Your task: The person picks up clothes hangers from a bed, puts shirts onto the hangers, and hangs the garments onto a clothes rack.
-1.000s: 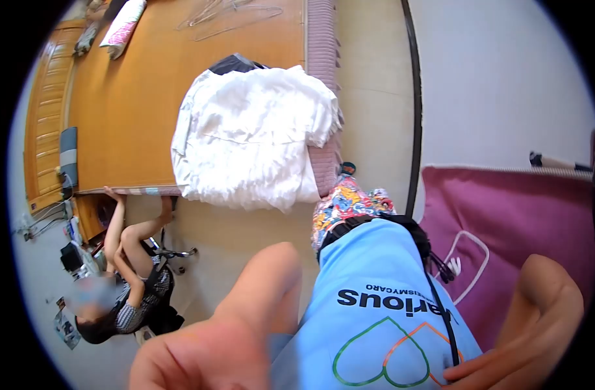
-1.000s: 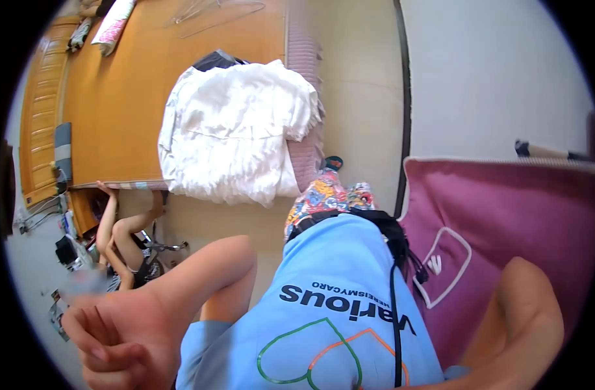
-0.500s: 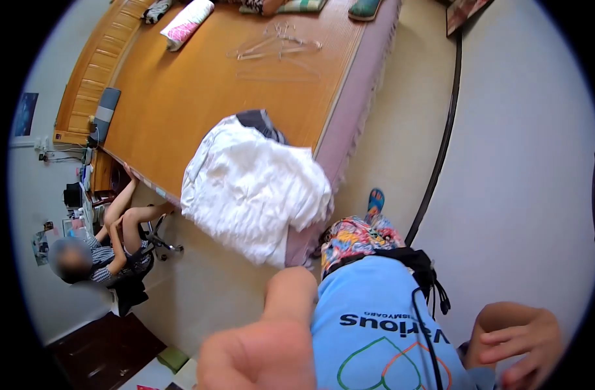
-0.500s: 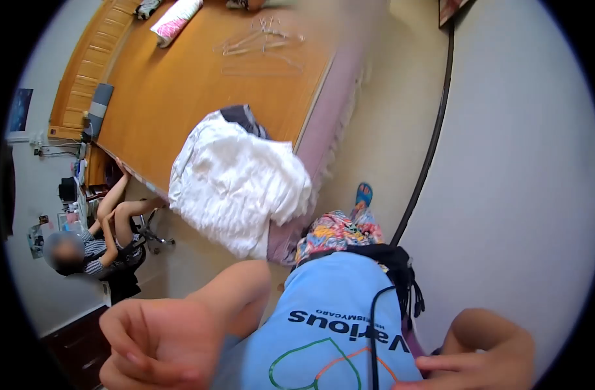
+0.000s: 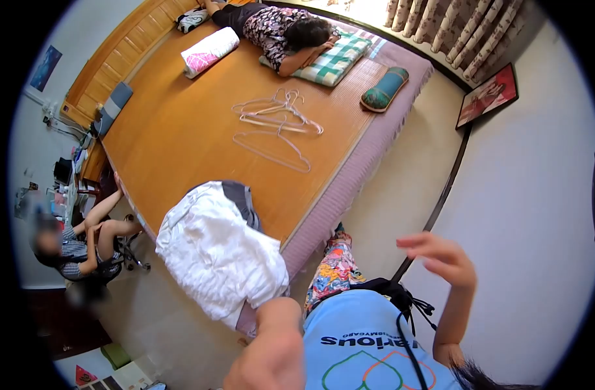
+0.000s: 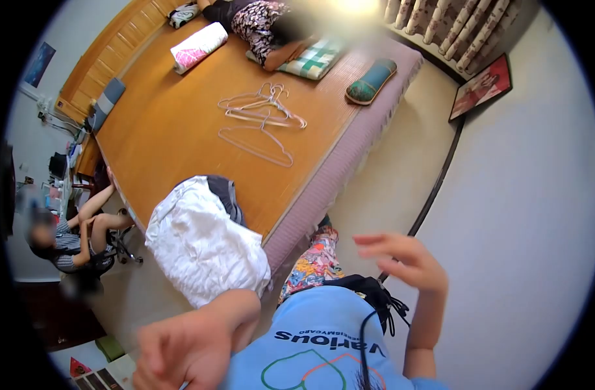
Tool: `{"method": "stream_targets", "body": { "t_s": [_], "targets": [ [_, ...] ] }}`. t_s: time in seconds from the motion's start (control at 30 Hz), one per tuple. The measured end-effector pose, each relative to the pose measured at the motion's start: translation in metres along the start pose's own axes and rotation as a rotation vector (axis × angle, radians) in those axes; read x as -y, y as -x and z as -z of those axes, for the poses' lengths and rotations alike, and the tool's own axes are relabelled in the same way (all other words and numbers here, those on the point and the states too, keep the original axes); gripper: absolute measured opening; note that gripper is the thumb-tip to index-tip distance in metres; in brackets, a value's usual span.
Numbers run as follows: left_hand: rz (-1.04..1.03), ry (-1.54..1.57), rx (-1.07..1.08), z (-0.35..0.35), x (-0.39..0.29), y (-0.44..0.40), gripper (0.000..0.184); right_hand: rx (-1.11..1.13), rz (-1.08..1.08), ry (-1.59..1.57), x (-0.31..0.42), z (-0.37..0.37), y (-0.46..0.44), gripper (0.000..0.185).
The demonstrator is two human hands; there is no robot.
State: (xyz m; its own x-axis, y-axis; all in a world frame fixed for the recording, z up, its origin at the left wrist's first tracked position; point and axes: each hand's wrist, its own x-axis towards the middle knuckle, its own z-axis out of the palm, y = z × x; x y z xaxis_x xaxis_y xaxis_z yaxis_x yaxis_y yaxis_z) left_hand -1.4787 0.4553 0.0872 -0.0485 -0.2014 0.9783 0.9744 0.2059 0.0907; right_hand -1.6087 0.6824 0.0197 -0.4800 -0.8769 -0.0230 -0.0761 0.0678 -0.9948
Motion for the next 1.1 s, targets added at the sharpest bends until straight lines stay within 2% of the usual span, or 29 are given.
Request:
{"method": "stream_targets", "body": {
  "t_s": [0.07,0.13,0.2,0.23,0.3,0.33,0.4,0.43,0.5,0.53,0.57,0.63,0.67,0.7,0.73,0.77,0.83,0.87,0.93,0.97,1.03,1.1],
  "targets": [
    [0.147,-0.090,0.157,0.005,0.033,0.002,0.013,-0.239,-0.274,0.040,-0.029,0.008,-0.043,0.025],
    [0.366,-0.359,0.197,-0.003,0.067,0.007,0.029,-0.130,-0.239,0.520,-0.087,0.020,-0.075,0.027],
    [0.473,-0.587,0.449,0.004,0.091,0.023,0.033,0.079,-0.313,0.504,-0.129,0.030,-0.115,0.029],
    [0.558,-0.690,0.719,0.011,0.088,0.030,0.034,0.117,-0.286,0.502,-0.153,0.034,-0.135,0.029],
    [0.731,-0.678,0.804,0.013,0.085,0.054,0.030,0.172,-0.313,0.645,-0.193,0.040,-0.173,0.034],
    [0.744,-0.718,0.795,0.014,0.084,0.067,0.030,0.208,-0.291,0.644,-0.200,0.043,-0.197,0.034],
    [1.031,-0.880,0.818,0.014,0.080,0.087,0.029,0.172,-0.373,1.184,-0.210,0.041,-0.245,0.039],
    [1.060,-0.917,0.809,0.013,0.080,0.090,0.029,0.212,-0.348,1.172,-0.228,0.041,-0.269,0.039],
    [1.301,-1.219,0.704,0.006,0.088,0.096,0.026,0.266,-0.277,1.399,-0.280,0.046,-0.321,0.042],
    [1.339,-1.331,0.561,0.000,0.093,0.102,0.026,0.309,-0.444,1.340,-0.290,0.041,-0.349,0.052],
    [1.365,-1.439,0.418,-0.004,0.099,0.110,0.025,0.333,-0.400,1.342,-0.302,0.035,-0.376,0.052],
    [1.483,-1.574,0.153,-0.014,0.117,0.126,0.024,0.301,-0.777,1.061,-0.323,0.015,-0.416,0.062],
    [1.554,-1.521,-0.033,-0.018,0.123,0.144,0.023,0.356,-0.815,1.080,-0.342,0.006,-0.432,0.075],
    [1.646,-1.514,-0.127,-0.021,0.136,0.153,0.024,0.371,-0.819,1.049,-0.352,-0.008,-0.443,0.075],
    [1.754,-1.460,-0.077,-0.020,0.145,0.161,0.031,0.333,-0.806,1.025,-0.357,-0.017,-0.448,0.079],
    [2.458,-1.117,0.158,-0.004,0.190,0.110,0.022,0.292,-0.797,1.016,-0.364,-0.020,-0.451,0.083],
    [2.312,-0.960,0.085,0.005,0.196,0.123,0.036,0.304,-0.836,1.045,-0.386,-0.028,-0.450,0.087],
    [2.323,-0.943,0.073,0.004,0.193,0.134,0.036,0.303,-0.841,1.075,-0.392,-0.031,-0.452,0.091],
    [2.082,-1.171,-0.148,-0.001,0.182,0.161,0.035,0.317,-0.839,1.101,-0.396,-0.035,-0.454,0.092],
    [2.085,-1.172,-0.156,-0.001,0.180,0.171,0.035,0.323,-0.832,1.115,-0.396,-0.038,-0.457,0.093],
    [1.958,-1.390,-0.271,0.005,0.183,0.180,0.036,0.291,-0.866,1.055,-0.394,-0.042,-0.463,0.092],
    [2.001,-1.403,-0.207,0.014,0.185,0.182,0.035,0.179,-0.851,1.039,-0.404,-0.048,-0.464,0.088]
  ]
}}
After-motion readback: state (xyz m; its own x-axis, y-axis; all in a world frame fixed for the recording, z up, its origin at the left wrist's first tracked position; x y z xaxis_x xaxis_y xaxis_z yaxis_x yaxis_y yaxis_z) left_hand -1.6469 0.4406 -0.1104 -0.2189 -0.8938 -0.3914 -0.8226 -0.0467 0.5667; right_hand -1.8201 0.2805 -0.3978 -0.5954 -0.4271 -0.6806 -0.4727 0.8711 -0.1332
